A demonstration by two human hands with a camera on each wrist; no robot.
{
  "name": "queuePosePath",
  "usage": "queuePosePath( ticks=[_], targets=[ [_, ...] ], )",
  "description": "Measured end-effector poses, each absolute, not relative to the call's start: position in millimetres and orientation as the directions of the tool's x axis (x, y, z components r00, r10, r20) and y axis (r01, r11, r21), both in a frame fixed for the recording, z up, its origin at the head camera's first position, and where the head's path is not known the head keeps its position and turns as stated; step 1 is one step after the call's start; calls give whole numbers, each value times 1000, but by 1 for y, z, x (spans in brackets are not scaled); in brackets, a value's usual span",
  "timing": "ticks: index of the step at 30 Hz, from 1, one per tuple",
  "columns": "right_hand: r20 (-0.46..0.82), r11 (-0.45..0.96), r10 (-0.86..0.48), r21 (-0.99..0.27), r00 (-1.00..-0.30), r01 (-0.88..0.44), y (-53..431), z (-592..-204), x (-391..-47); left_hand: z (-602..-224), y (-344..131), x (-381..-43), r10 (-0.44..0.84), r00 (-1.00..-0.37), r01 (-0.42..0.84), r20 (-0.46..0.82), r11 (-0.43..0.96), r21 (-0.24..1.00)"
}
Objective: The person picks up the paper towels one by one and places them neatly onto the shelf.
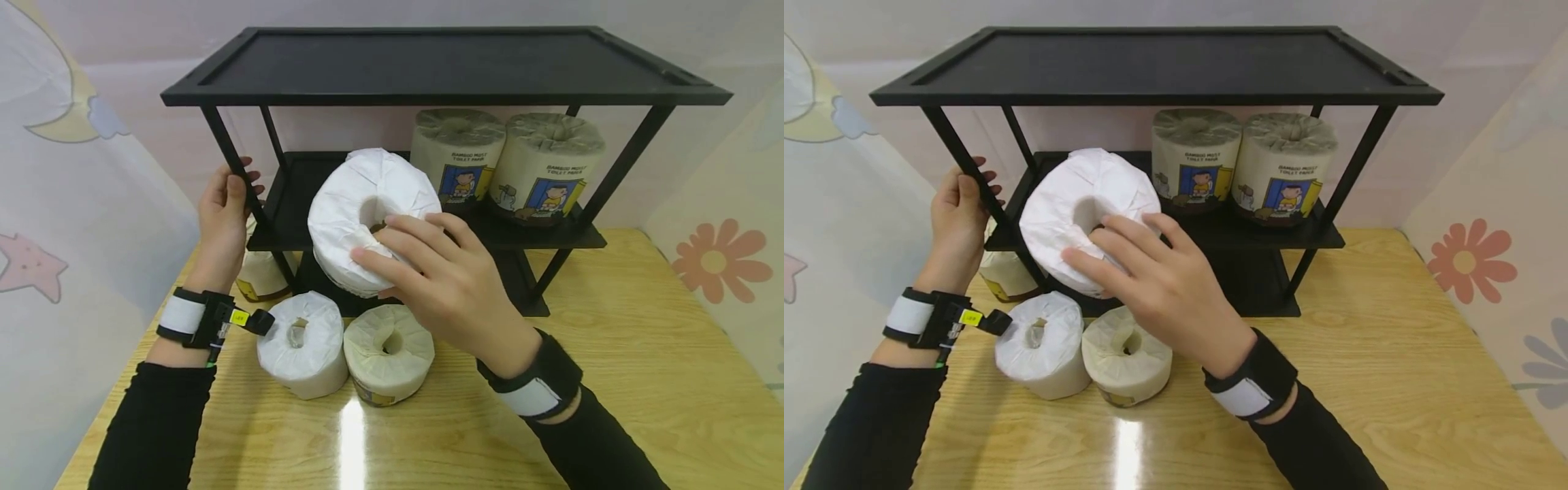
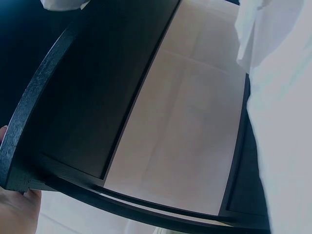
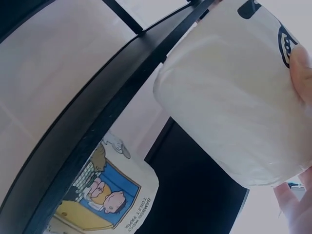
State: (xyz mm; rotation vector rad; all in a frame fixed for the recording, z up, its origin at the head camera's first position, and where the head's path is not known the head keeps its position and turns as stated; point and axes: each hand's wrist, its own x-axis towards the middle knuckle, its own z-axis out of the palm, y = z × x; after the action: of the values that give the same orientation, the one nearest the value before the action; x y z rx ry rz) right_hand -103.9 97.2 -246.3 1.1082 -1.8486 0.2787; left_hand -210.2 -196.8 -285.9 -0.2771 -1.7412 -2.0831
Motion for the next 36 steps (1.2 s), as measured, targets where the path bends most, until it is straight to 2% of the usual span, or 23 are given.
queuePosePath(
  ticks=[4,10,21,31,36],
  targets=[
    [779,573,-592,225,-207,-788,90,-242,-112,-286,-199,-209,-198,-893,434,405,-136,891],
    [774,564,-600,227,-205,-794,76,-233,-132,-284,-199,-209,-206,-894,427,398,-124,896],
    [728,572,-637,225,-254,-788,56,-218,-150,-285,-199,-209,-221,-893,428,392,-154,890],
    [618,604,-696,228,-366,-764,47,-212,-160,-286,-197,-209,-198,-901,419,386,-168,892],
    [610,614,-692,215,-386,-760,47,-213,-162,-284,-195,-210,-193,-904,413,382,-162,896]
  ],
)
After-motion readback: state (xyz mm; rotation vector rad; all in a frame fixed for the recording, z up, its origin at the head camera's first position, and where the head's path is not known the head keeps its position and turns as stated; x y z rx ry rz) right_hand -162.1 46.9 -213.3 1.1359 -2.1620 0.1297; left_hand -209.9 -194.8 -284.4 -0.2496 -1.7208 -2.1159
